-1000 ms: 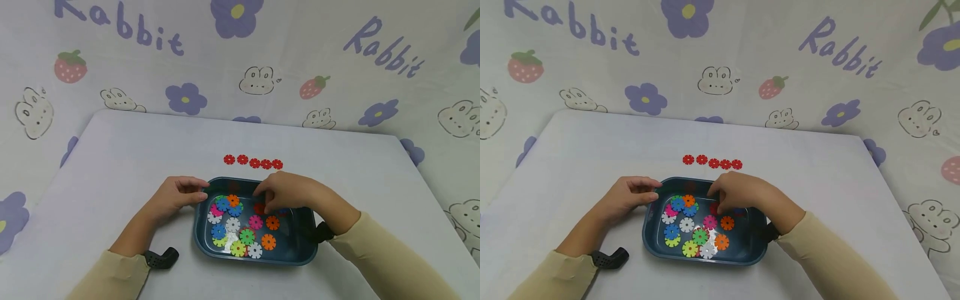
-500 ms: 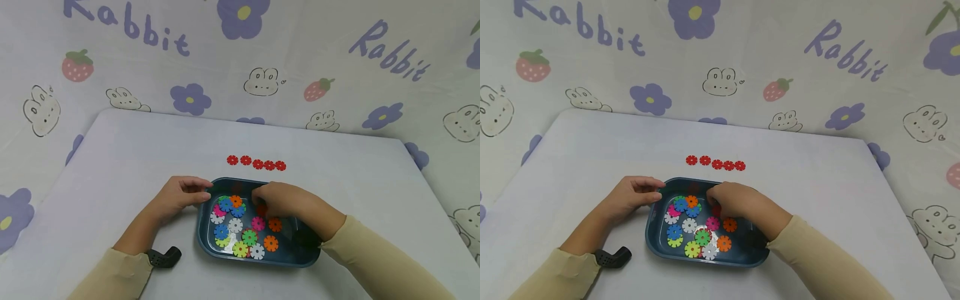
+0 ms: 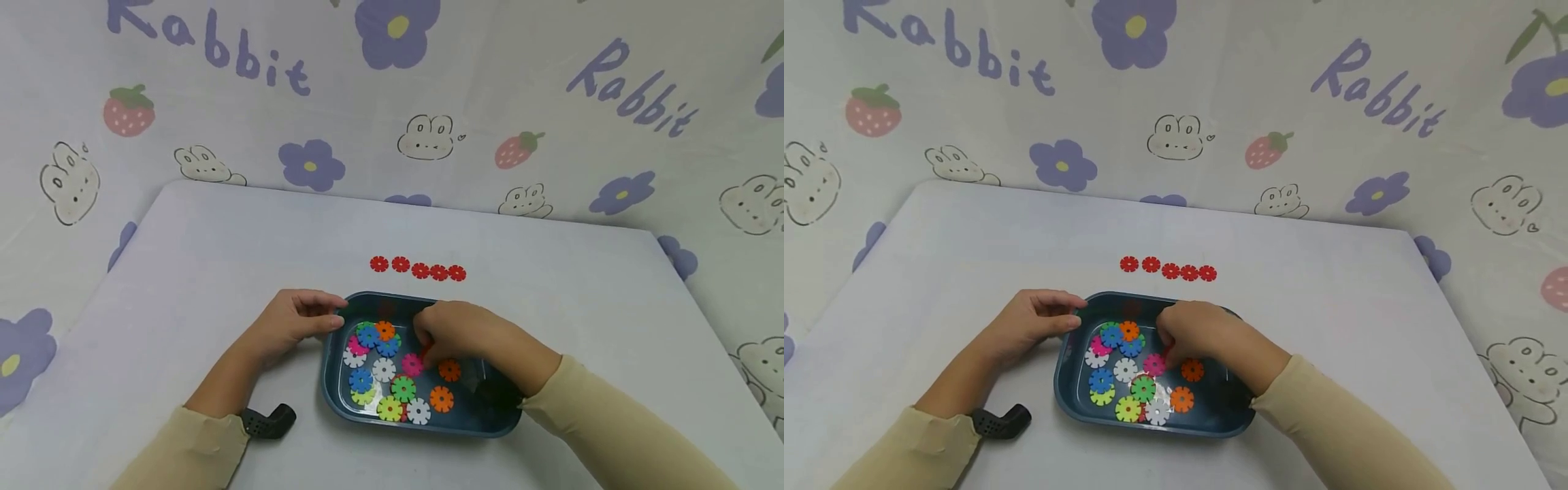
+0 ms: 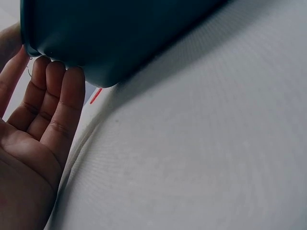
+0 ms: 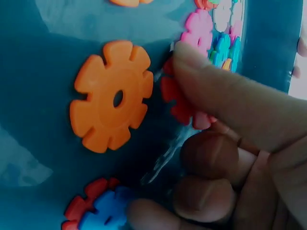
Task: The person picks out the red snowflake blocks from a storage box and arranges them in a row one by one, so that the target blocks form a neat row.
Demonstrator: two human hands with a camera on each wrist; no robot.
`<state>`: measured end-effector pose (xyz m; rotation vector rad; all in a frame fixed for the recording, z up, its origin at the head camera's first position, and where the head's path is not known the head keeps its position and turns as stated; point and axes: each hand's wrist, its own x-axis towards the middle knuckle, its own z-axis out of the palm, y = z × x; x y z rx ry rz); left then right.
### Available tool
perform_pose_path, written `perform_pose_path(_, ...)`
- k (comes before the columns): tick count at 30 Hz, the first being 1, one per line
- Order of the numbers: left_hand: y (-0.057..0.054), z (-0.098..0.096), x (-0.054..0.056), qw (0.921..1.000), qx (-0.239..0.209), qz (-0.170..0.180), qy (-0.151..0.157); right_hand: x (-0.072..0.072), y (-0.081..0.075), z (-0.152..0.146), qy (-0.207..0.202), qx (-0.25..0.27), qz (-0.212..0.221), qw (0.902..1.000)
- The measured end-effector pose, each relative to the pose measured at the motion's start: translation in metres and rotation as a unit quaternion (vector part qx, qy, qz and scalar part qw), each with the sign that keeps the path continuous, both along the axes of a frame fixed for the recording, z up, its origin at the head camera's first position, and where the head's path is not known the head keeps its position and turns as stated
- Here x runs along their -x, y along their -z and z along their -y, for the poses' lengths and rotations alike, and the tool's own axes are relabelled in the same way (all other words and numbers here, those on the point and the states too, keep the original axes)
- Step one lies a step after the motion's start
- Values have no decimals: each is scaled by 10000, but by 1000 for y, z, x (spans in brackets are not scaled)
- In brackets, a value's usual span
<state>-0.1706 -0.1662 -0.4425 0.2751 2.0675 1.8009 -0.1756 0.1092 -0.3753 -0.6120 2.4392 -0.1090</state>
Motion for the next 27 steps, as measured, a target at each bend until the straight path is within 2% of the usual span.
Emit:
perform_pose_path(7,3,-1,2,9999,95,-84,1,3,8,-5,-335,403,147,9985)
perform_pose_path(13,5,-4,2,9999,28,-103,74,7,1,-19,-389,1409,622,9873)
perform_pose_path(17,5,-4,3,9999,34,-153,62,11,-16,-30,-234,2154,915,9719)
perform_pose_path(20,4,-3,3,9999,16,-124,54,15,-30,-42,-112,2762,948,9563)
perform_pose_path(23,2,-2,4,9999,16,-114,67,17,-42,-57,41,3335,829,9391)
perform_pose_path(27,0,1,3,9998,43,-162,58,19,-52,-74,175,4011,446,9148)
